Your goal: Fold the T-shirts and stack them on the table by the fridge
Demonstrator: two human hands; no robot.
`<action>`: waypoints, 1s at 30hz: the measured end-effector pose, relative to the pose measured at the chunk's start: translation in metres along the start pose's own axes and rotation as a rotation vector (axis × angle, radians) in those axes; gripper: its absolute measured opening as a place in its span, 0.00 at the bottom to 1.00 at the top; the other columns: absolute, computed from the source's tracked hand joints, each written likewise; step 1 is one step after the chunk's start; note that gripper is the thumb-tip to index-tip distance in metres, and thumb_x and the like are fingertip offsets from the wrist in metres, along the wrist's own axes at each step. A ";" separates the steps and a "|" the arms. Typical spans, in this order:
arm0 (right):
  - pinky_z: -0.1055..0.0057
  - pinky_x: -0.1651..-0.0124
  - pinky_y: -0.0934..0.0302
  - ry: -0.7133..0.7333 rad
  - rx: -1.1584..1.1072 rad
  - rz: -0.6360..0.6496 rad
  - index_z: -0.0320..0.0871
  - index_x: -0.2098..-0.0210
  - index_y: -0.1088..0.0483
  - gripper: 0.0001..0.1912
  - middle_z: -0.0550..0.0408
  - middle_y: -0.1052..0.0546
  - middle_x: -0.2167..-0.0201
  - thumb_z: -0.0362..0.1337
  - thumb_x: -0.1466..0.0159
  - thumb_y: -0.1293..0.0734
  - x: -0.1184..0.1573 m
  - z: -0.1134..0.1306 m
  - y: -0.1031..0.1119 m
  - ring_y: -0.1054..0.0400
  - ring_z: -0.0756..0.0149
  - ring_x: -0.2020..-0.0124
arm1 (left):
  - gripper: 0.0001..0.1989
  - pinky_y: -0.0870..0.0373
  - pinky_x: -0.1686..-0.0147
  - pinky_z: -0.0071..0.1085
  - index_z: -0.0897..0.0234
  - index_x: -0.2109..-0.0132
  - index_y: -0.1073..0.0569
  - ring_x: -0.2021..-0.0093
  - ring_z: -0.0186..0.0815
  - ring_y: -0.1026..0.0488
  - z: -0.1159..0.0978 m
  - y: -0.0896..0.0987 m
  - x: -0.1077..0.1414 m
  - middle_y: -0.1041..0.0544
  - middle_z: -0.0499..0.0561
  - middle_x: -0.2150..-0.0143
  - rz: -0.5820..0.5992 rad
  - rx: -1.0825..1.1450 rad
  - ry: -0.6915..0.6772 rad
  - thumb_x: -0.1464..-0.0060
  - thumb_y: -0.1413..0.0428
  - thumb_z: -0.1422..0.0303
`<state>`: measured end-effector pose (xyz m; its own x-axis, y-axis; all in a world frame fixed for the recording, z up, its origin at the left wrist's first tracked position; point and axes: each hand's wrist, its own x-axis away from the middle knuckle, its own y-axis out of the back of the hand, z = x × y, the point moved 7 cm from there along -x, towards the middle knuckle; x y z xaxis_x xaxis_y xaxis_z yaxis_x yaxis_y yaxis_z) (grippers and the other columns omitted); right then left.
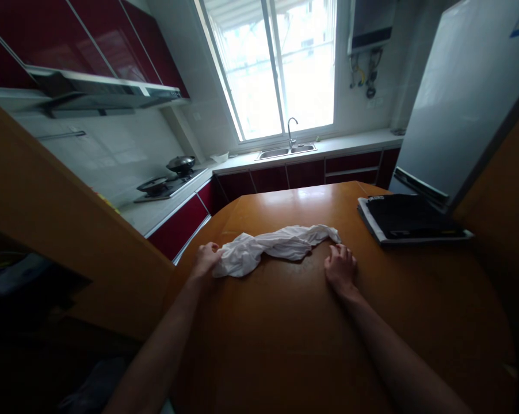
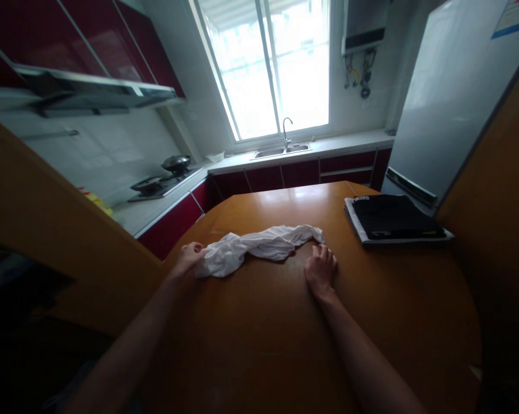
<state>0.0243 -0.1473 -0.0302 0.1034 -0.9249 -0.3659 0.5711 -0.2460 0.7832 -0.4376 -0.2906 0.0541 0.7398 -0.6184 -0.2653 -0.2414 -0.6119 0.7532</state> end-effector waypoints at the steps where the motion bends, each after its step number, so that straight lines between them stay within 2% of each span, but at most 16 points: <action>1: 0.54 0.41 0.47 0.048 -0.045 0.018 0.41 0.46 0.27 0.21 0.40 0.30 0.43 0.32 0.37 0.40 0.004 0.008 -0.002 0.39 0.48 0.42 | 0.11 0.29 0.56 0.36 0.64 0.65 0.23 0.57 0.46 0.24 -0.006 0.001 0.006 0.22 0.58 0.60 -0.017 -0.041 -0.060 0.59 0.38 0.66; 3: 0.57 0.41 0.46 0.148 -0.138 0.072 0.43 0.49 0.26 0.19 0.43 0.29 0.43 0.33 0.37 0.39 0.014 0.027 -0.007 0.39 0.51 0.42 | 0.11 0.30 0.51 0.37 0.64 0.60 0.22 0.53 0.47 0.24 -0.023 -0.005 0.020 0.22 0.60 0.55 -0.010 -0.118 -0.227 0.52 0.41 0.66; 5: 0.58 0.41 0.45 0.224 -0.214 0.127 0.45 0.53 0.25 0.16 0.46 0.28 0.45 0.33 0.36 0.39 0.024 0.045 -0.010 0.38 0.53 0.42 | 0.12 0.29 0.52 0.36 0.64 0.57 0.21 0.55 0.45 0.23 -0.039 -0.025 0.035 0.21 0.59 0.56 0.105 -0.146 -0.349 0.46 0.44 0.63; 8: 0.58 0.40 0.45 0.278 -0.285 0.168 0.45 0.56 0.24 0.14 0.47 0.27 0.46 0.32 0.36 0.39 0.034 0.058 -0.009 0.38 0.54 0.43 | 0.14 0.26 0.56 0.34 0.64 0.54 0.21 0.59 0.43 0.22 -0.052 -0.057 0.057 0.19 0.56 0.60 0.291 -0.096 -0.375 0.46 0.41 0.64; 12: 0.61 0.41 0.42 0.313 -0.392 0.150 0.44 0.58 0.24 0.13 0.47 0.26 0.50 0.31 0.36 0.39 0.033 0.056 -0.001 0.36 0.56 0.46 | 0.11 0.28 0.50 0.38 0.64 0.56 0.20 0.54 0.44 0.23 -0.069 -0.069 0.086 0.20 0.57 0.56 0.249 -0.075 -0.429 0.45 0.44 0.72; 15: 0.63 0.43 0.39 0.297 -0.466 0.102 0.44 0.60 0.24 0.13 0.46 0.25 0.54 0.32 0.36 0.40 0.029 0.049 0.004 0.34 0.56 0.48 | 0.13 0.30 0.47 0.42 0.61 0.58 0.19 0.52 0.45 0.26 -0.092 -0.073 0.132 0.22 0.57 0.57 0.245 -0.053 -0.645 0.39 0.49 0.74; 16: 0.63 0.44 0.38 0.282 -0.482 0.095 0.44 0.59 0.24 0.13 0.46 0.25 0.54 0.32 0.36 0.40 0.027 0.047 0.004 0.33 0.56 0.49 | 0.14 0.30 0.48 0.41 0.60 0.59 0.19 0.52 0.44 0.27 -0.101 -0.076 0.153 0.23 0.57 0.57 0.286 -0.037 -0.740 0.38 0.51 0.75; 18: 0.62 0.44 0.37 0.252 -0.502 0.095 0.44 0.58 0.24 0.14 0.46 0.24 0.55 0.31 0.37 0.41 0.026 0.045 0.003 0.32 0.56 0.50 | 0.15 0.28 0.51 0.36 0.58 0.59 0.19 0.54 0.40 0.26 -0.116 -0.084 0.197 0.23 0.54 0.58 0.457 0.003 -0.892 0.37 0.51 0.75; 20: 0.61 0.45 0.37 0.241 -0.519 0.090 0.44 0.57 0.24 0.15 0.46 0.24 0.54 0.32 0.37 0.41 0.027 0.046 0.002 0.32 0.55 0.49 | 0.14 0.28 0.53 0.31 0.56 0.57 0.19 0.56 0.37 0.25 -0.128 -0.091 0.233 0.22 0.52 0.57 0.685 0.067 -0.973 0.36 0.50 0.73; 21: 0.61 0.44 0.37 0.255 -0.529 0.084 0.44 0.56 0.24 0.15 0.46 0.24 0.54 0.32 0.36 0.41 0.028 0.048 0.003 0.32 0.56 0.49 | 0.13 0.27 0.54 0.30 0.55 0.55 0.19 0.57 0.36 0.24 -0.132 -0.091 0.243 0.21 0.52 0.56 0.779 0.112 -0.982 0.36 0.49 0.71; 22: 0.61 0.44 0.37 0.283 -0.541 0.084 0.44 0.56 0.24 0.15 0.46 0.24 0.54 0.32 0.36 0.40 0.030 0.051 0.004 0.32 0.56 0.49 | 0.13 0.27 0.54 0.30 0.56 0.53 0.19 0.57 0.36 0.24 -0.136 -0.089 0.246 0.21 0.53 0.55 0.834 0.164 -0.973 0.35 0.49 0.70; 23: 0.62 0.43 0.37 0.326 -0.552 0.095 0.44 0.56 0.24 0.15 0.46 0.24 0.53 0.33 0.35 0.40 0.033 0.057 0.005 0.32 0.56 0.48 | 0.13 0.27 0.53 0.31 0.57 0.52 0.20 0.56 0.37 0.23 -0.137 -0.085 0.240 0.21 0.55 0.54 0.833 0.213 -0.946 0.35 0.48 0.68; 25: 0.63 0.42 0.38 0.446 -0.564 0.167 0.45 0.54 0.24 0.14 0.48 0.24 0.52 0.34 0.34 0.39 0.043 0.071 0.006 0.32 0.58 0.47 | 0.12 0.27 0.52 0.33 0.59 0.51 0.21 0.55 0.39 0.23 -0.132 -0.071 0.206 0.21 0.56 0.54 0.662 0.258 -0.851 0.35 0.48 0.67; 28: 0.63 0.40 0.41 0.653 -0.506 0.350 0.47 0.51 0.23 0.14 0.51 0.24 0.47 0.35 0.33 0.36 0.068 0.096 0.003 0.34 0.60 0.44 | 0.13 0.29 0.46 0.39 0.61 0.51 0.22 0.51 0.42 0.24 -0.096 -0.053 0.136 0.21 0.57 0.53 0.336 0.114 -0.665 0.37 0.50 0.70; 29: 0.62 0.39 0.42 0.708 -0.462 0.403 0.48 0.52 0.23 0.13 0.52 0.24 0.47 0.34 0.34 0.36 0.076 0.103 0.001 0.34 0.60 0.44 | 0.14 0.30 0.44 0.41 0.63 0.50 0.22 0.49 0.44 0.24 -0.080 -0.051 0.117 0.22 0.58 0.51 0.285 0.023 -0.599 0.38 0.49 0.71; 30: 0.61 0.38 0.44 0.745 -0.409 0.444 0.49 0.54 0.22 0.12 0.53 0.23 0.47 0.34 0.33 0.36 0.083 0.107 0.000 0.34 0.60 0.44 | 0.16 0.31 0.42 0.42 0.63 0.48 0.23 0.46 0.45 0.25 -0.064 -0.052 0.103 0.23 0.59 0.48 0.300 -0.054 -0.555 0.40 0.48 0.72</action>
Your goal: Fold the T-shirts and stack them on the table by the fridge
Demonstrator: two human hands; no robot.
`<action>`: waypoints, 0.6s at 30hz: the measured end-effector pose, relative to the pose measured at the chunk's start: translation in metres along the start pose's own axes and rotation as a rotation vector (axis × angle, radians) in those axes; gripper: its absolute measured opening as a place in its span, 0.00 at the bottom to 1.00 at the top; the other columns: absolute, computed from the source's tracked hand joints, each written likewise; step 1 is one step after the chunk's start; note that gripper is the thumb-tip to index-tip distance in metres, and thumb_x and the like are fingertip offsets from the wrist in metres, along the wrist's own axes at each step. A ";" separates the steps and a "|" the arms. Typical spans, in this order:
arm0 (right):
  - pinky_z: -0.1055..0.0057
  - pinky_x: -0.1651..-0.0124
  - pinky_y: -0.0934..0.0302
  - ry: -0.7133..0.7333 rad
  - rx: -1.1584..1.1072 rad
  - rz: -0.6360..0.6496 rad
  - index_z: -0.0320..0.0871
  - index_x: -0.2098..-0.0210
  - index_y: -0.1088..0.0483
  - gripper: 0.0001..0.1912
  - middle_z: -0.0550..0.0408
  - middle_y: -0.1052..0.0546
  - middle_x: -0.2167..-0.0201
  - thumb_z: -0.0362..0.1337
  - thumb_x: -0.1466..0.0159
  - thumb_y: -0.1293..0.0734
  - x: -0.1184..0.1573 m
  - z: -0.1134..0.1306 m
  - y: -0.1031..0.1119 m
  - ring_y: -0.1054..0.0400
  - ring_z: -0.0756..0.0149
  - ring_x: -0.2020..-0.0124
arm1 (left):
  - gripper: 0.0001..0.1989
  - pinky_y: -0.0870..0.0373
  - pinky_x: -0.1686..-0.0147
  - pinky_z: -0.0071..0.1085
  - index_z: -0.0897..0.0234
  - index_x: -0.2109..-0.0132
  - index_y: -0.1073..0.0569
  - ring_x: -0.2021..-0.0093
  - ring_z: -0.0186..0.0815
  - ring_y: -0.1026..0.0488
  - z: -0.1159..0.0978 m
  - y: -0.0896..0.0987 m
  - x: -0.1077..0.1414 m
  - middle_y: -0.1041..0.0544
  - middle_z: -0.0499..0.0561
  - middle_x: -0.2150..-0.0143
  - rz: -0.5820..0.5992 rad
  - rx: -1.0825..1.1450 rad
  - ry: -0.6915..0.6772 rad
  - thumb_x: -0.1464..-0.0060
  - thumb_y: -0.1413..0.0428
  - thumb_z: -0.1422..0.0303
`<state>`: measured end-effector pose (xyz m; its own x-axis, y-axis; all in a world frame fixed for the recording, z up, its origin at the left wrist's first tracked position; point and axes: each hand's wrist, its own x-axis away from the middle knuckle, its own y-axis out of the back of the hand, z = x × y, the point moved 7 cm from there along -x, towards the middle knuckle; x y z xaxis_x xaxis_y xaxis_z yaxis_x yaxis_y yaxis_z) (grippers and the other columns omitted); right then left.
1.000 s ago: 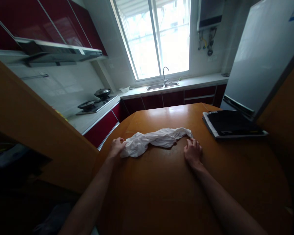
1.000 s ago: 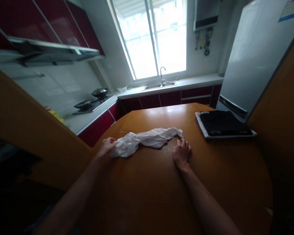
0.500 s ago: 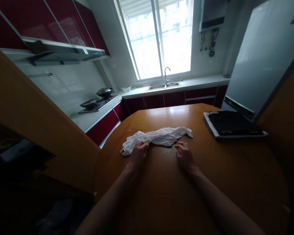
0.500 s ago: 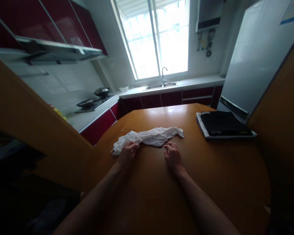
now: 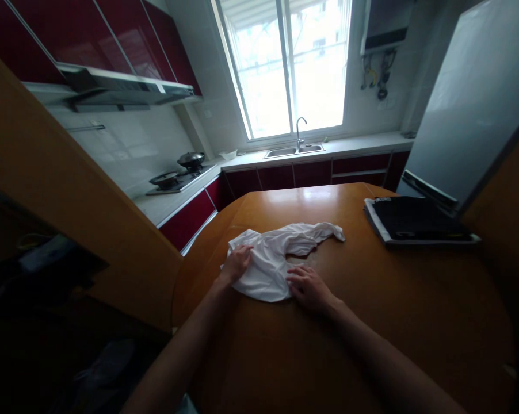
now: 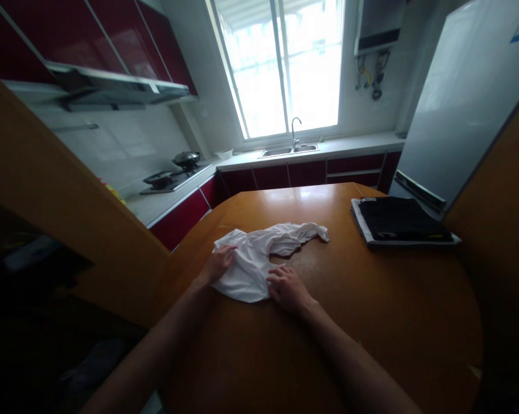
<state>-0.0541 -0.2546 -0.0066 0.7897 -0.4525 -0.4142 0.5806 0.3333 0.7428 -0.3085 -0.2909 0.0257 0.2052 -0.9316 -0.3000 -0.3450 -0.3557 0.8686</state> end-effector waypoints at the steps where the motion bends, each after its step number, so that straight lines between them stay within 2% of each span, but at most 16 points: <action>1: 0.60 0.38 0.45 -0.001 0.042 0.043 0.48 0.55 0.22 0.11 0.53 0.23 0.48 0.34 0.33 0.36 0.002 0.003 -0.003 0.34 0.60 0.44 | 0.18 0.32 0.41 0.42 0.63 0.45 0.24 0.44 0.46 0.26 0.016 -0.003 0.000 0.24 0.60 0.45 0.057 -0.041 0.027 0.41 0.47 0.71; 3: 0.58 0.39 0.46 -0.036 0.118 0.083 0.47 0.58 0.21 0.11 0.52 0.22 0.48 0.35 0.32 0.36 0.007 0.002 -0.002 0.33 0.59 0.44 | 0.21 0.33 0.39 0.41 0.63 0.41 0.26 0.41 0.47 0.28 0.032 -0.009 0.010 0.27 0.60 0.40 0.142 -0.090 0.027 0.41 0.46 0.68; 5: 0.57 0.40 0.47 -0.092 0.173 0.089 0.46 0.58 0.22 0.11 0.50 0.22 0.47 0.37 0.31 0.37 0.017 -0.007 0.007 0.33 0.57 0.43 | 0.24 0.34 0.39 0.41 0.62 0.37 0.29 0.40 0.47 0.29 0.025 -0.013 0.028 0.28 0.60 0.39 0.166 -0.104 -0.024 0.39 0.46 0.65; 8: 0.57 0.40 0.48 -0.178 0.222 0.088 0.48 0.57 0.21 0.13 0.51 0.22 0.46 0.40 0.29 0.39 0.040 -0.032 0.029 0.33 0.57 0.42 | 0.24 0.31 0.43 0.39 0.57 0.35 0.30 0.44 0.46 0.25 -0.012 -0.014 0.059 0.25 0.58 0.42 0.176 -0.095 -0.126 0.37 0.47 0.63; 11: 0.60 0.44 0.46 -0.309 0.302 0.063 0.48 0.64 0.21 0.18 0.50 0.20 0.52 0.42 0.28 0.42 0.071 -0.067 0.061 0.29 0.59 0.49 | 0.21 0.27 0.55 0.32 0.53 0.37 0.29 0.58 0.38 0.21 -0.050 -0.012 0.078 0.21 0.54 0.49 0.239 0.030 -0.178 0.35 0.48 0.62; 13: 0.61 0.48 0.44 -0.443 0.413 0.032 0.45 0.70 0.23 0.22 0.47 0.19 0.61 0.43 0.28 0.43 0.090 -0.089 0.086 0.27 0.58 0.58 | 0.17 0.27 0.61 0.29 0.55 0.42 0.24 0.65 0.35 0.22 -0.061 -0.008 0.078 0.19 0.52 0.55 0.214 0.133 -0.170 0.35 0.48 0.62; 15: 0.60 0.53 0.41 -0.561 0.515 -0.019 0.44 0.72 0.25 0.21 0.45 0.20 0.66 0.43 0.29 0.43 0.106 -0.103 0.107 0.28 0.57 0.62 | 0.13 0.28 0.62 0.29 0.59 0.51 0.20 0.66 0.35 0.23 -0.058 -0.004 0.067 0.19 0.52 0.61 0.108 0.168 -0.114 0.36 0.47 0.63; 17: 0.59 0.54 0.40 -0.574 0.546 -0.077 0.44 0.68 0.24 0.17 0.44 0.20 0.64 0.41 0.31 0.41 0.113 -0.102 0.118 0.28 0.54 0.60 | 0.11 0.29 0.61 0.31 0.62 0.57 0.20 0.64 0.37 0.23 -0.046 -0.008 0.053 0.20 0.54 0.62 0.031 0.150 -0.024 0.38 0.46 0.65; 18: 0.59 0.53 0.39 -0.533 0.523 -0.102 0.43 0.65 0.23 0.15 0.43 0.20 0.61 0.40 0.31 0.41 0.113 -0.097 0.117 0.28 0.54 0.58 | 0.10 0.29 0.61 0.31 0.63 0.58 0.20 0.64 0.38 0.23 -0.040 -0.015 0.046 0.20 0.54 0.61 0.034 0.134 0.017 0.40 0.45 0.65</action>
<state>0.1222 -0.1859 -0.0176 0.4573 -0.8434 -0.2822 0.3704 -0.1079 0.9226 -0.2571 -0.3252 0.0151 0.2069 -0.9423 -0.2633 -0.4708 -0.3318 0.8175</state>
